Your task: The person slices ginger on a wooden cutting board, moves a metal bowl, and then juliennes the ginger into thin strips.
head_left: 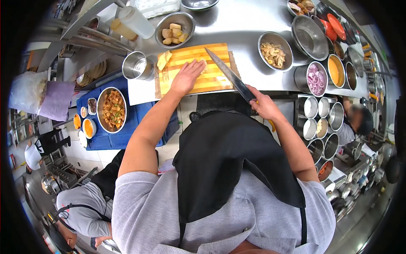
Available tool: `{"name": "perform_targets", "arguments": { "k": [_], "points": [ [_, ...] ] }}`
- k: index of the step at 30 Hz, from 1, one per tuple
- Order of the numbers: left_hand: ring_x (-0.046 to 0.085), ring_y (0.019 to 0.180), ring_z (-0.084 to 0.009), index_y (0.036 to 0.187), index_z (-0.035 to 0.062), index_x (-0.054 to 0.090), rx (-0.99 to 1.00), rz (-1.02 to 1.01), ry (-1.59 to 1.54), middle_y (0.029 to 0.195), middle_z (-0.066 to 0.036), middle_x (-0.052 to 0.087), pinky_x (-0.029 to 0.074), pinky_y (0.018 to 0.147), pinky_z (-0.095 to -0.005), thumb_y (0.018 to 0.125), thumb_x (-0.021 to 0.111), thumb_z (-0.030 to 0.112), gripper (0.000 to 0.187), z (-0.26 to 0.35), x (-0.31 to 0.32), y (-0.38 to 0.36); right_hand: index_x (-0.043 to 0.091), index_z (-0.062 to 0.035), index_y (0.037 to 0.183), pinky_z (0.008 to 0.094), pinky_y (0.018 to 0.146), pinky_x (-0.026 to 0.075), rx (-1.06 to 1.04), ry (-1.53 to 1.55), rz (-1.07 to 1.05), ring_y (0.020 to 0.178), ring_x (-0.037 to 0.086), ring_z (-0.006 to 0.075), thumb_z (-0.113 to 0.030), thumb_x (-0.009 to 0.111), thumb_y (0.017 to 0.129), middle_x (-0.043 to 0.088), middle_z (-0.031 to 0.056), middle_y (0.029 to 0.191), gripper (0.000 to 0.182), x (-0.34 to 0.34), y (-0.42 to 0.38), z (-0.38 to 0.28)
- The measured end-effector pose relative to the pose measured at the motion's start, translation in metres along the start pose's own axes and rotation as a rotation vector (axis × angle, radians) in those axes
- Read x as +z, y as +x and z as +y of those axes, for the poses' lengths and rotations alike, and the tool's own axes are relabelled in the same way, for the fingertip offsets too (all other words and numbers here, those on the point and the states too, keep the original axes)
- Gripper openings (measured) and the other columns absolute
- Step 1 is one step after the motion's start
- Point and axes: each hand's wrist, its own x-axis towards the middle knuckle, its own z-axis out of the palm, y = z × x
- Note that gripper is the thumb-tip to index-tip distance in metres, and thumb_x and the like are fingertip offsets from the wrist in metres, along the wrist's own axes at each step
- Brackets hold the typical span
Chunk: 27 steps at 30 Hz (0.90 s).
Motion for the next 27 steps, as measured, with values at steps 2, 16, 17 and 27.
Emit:
{"name": "perform_targets", "arguments": {
  "k": [2, 16, 17, 27],
  "points": [
    [0.039, 0.151, -0.0291, 0.151, 0.0124, 0.052, -0.029, -0.026, 0.021, 0.161, -0.003, 0.046, 0.033, 0.122, -0.0484, 0.099, 0.053, 0.014, 0.052, -0.003, 0.003, -0.005, 0.036, -0.0145, 0.159, 0.0496, 0.093, 0.053, -0.003, 0.014, 0.006, 0.101, 0.071, 0.0425, -0.010, 0.058, 0.095, 0.073, 0.0268, 0.102, 0.068, 0.001, -0.002, 0.001],
    [0.060, 0.116, -0.0325, 0.122, 0.0123, 0.072, -0.203, 0.081, -0.286, 0.122, -0.011, 0.066, 0.051, 0.102, -0.0430, 0.077, 0.081, 0.014, 0.046, -0.012, -0.012, 0.012, 0.039, -0.0200, 0.158, 0.0557, 0.088, 0.052, -0.025, -0.283, 0.052, 0.099, 0.069, 0.0445, -0.011, 0.056, 0.096, 0.073, 0.0245, 0.103, 0.065, 0.000, 0.002, -0.020],
    [0.060, 0.116, -0.0325, 0.122, 0.0123, 0.072, -0.204, 0.082, -0.288, 0.122, -0.011, 0.066, 0.051, 0.102, -0.0430, 0.077, 0.081, 0.014, 0.046, -0.013, -0.009, 0.012, 0.039, -0.0209, 0.158, 0.0569, 0.086, 0.051, -0.015, -0.386, 0.059, 0.098, 0.069, 0.0443, -0.011, 0.055, 0.096, 0.073, 0.0238, 0.102, 0.065, -0.004, 0.002, -0.027],
    [0.064, 0.110, -0.0344, 0.114, 0.0095, 0.075, -0.375, 0.277, -0.321, 0.118, -0.014, 0.066, 0.054, 0.097, -0.0425, 0.081, 0.081, 0.011, 0.034, 0.039, 0.010, 0.010, 0.039, -0.0304, 0.160, 0.0539, 0.080, 0.053, -0.077, -0.574, 0.033, 0.090, 0.069, 0.0418, -0.011, 0.051, 0.096, 0.072, 0.0204, 0.093, 0.068, -0.027, 0.021, -0.035]
  ]
}}
